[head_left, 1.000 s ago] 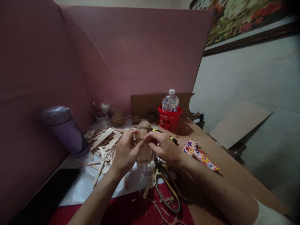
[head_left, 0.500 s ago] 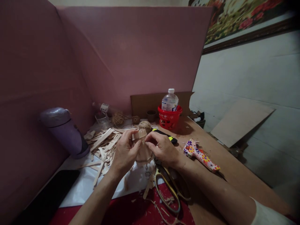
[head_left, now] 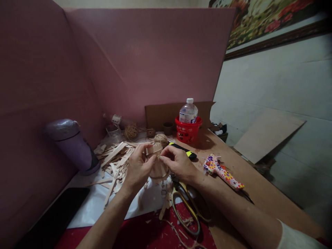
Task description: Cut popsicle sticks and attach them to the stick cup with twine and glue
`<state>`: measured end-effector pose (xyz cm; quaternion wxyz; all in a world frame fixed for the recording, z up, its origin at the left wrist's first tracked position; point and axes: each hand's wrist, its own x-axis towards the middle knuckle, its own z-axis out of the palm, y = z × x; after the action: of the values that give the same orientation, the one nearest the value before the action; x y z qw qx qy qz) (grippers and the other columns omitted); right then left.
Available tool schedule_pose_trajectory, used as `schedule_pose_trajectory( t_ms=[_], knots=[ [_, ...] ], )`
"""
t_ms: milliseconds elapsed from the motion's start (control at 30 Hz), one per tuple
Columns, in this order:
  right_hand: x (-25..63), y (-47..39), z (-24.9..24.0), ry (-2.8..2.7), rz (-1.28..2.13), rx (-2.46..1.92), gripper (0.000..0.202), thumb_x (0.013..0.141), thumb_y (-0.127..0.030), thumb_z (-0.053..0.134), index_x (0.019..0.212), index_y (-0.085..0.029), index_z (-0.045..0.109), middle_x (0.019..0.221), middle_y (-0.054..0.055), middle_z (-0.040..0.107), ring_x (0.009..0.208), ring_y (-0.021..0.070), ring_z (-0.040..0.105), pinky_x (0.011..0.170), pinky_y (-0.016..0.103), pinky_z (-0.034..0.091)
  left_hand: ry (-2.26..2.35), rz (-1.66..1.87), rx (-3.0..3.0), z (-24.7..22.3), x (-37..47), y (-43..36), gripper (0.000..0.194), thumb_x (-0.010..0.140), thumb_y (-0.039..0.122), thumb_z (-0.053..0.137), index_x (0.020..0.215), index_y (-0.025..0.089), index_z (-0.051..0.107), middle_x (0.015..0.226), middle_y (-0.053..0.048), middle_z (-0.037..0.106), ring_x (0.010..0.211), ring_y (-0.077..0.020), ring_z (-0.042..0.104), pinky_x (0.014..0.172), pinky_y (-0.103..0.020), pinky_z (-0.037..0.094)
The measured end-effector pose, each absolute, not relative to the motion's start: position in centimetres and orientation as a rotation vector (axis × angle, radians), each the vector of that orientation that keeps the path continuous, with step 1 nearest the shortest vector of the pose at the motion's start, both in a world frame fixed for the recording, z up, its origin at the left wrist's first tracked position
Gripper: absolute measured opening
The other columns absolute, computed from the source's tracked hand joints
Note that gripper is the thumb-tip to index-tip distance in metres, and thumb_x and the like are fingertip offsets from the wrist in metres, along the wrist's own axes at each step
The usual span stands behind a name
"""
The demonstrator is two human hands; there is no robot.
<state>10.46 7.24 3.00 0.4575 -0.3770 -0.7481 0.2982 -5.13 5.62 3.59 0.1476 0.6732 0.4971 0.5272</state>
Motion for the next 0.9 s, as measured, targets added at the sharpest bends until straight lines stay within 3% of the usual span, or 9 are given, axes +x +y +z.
schedule_pose_trajectory(
  t_ms=[900],
  knots=[
    [10.37, 7.14, 3.10, -1.846, 0.721, -0.907, 0.007, 0.081, -0.016, 0.054, 0.075, -0.018, 0.056, 0.070, -0.001, 0.057, 0.065, 0.0129, 0.053, 0.060, 0.024, 0.041, 1.380, 1.542, 1.821, 3.71, -5.15, 5.60, 0.024, 0.071, 0.017, 0.062, 0.095, 0.019, 0.064, 0.080, -0.001, 0.064, 0.068, -0.0147, 0.057, 0.060, -0.024, 0.043]
  ],
)
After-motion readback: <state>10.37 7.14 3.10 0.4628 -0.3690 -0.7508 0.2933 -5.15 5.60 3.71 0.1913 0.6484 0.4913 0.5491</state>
